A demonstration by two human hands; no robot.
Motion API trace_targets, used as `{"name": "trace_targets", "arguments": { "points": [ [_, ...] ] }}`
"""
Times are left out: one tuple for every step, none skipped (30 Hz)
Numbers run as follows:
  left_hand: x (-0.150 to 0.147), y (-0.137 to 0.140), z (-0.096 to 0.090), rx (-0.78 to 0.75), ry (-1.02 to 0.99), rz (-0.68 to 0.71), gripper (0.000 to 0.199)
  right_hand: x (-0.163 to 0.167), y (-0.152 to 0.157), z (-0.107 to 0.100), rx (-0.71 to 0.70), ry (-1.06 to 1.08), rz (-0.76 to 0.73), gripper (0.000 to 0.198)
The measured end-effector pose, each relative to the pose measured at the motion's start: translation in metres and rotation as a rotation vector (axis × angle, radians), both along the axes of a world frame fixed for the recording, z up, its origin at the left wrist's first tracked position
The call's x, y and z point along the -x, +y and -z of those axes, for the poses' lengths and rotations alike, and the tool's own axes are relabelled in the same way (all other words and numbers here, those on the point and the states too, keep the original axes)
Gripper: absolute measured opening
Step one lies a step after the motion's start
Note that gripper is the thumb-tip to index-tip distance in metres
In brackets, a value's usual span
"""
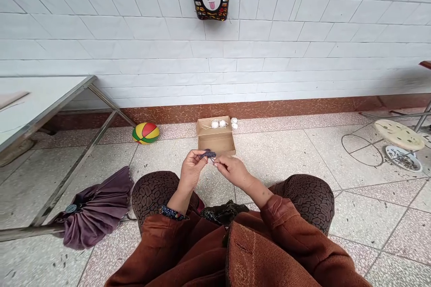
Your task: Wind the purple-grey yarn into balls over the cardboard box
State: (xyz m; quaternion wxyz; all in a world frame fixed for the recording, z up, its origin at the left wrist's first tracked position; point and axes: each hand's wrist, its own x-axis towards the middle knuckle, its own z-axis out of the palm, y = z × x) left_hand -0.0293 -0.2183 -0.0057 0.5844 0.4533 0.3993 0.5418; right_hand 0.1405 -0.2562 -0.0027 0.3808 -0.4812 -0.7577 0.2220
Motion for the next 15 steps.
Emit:
{"name": "trace_targets", "arguments": {
  "points": [
    [0.002, 0.000, 0.000, -0.010, 0.041, -0.002, 0.025, -0.001, -0.002, -0.004, -0.019, -0.006, -0.009, 0.016],
    [0.005, -0.001, -0.001, -0.014, 0.072, 0.014, 0.025, -0.003, -0.003, -0.009, -0.039, -0.010, -0.008, 0.016],
    [0.007, -0.003, -0.002, -0.013, 0.092, 0.048, 0.025, -0.005, -0.003, -0.012, -0.056, -0.010, -0.002, 0.017],
    [0.008, -0.005, -0.003, -0.007, 0.101, 0.097, 0.024, -0.007, -0.003, -0.015, -0.071, -0.005, 0.009, 0.017],
    [0.009, -0.008, -0.005, 0.002, 0.102, 0.156, 0.024, -0.009, -0.002, -0.016, -0.082, 0.003, 0.025, 0.017],
    [0.009, -0.011, -0.007, 0.016, 0.092, 0.219, 0.023, -0.012, 0.000, -0.016, -0.087, 0.012, 0.043, 0.017],
    [0.009, -0.015, -0.010, 0.033, 0.072, 0.278, 0.022, -0.013, 0.001, -0.015, -0.086, 0.023, 0.060, 0.017],
    [0.007, -0.018, -0.012, 0.057, 0.040, 0.323, 0.022, -0.015, 0.002, -0.013, -0.079, 0.034, 0.077, 0.017],
    [0.005, -0.021, -0.015, 0.086, -0.001, 0.351, 0.022, -0.015, 0.002, -0.010, -0.067, 0.044, 0.092, 0.017],
    [0.002, -0.024, -0.017, 0.119, -0.050, 0.359, 0.022, -0.014, 0.002, -0.006, -0.051, 0.054, 0.100, 0.017],
    [-0.001, -0.026, -0.019, 0.148, -0.102, 0.345, 0.023, -0.013, 0.001, -0.001, -0.035, 0.059, 0.103, 0.018],
    [-0.004, -0.027, -0.020, 0.170, -0.150, 0.315, 0.025, -0.010, -0.002, 0.004, -0.024, 0.061, 0.105, 0.018],
    [-0.007, -0.028, -0.020, 0.183, -0.184, 0.275, 0.027, -0.007, -0.005, 0.008, -0.017, 0.059, 0.103, 0.019],
    [-0.010, -0.028, -0.019, 0.186, -0.202, 0.229, 0.028, -0.004, -0.008, 0.011, -0.013, 0.050, 0.096, 0.019],
    [-0.011, -0.027, -0.018, 0.177, -0.203, 0.182, 0.029, -0.001, -0.012, 0.013, -0.015, 0.033, 0.081, 0.020]
  ]
}}
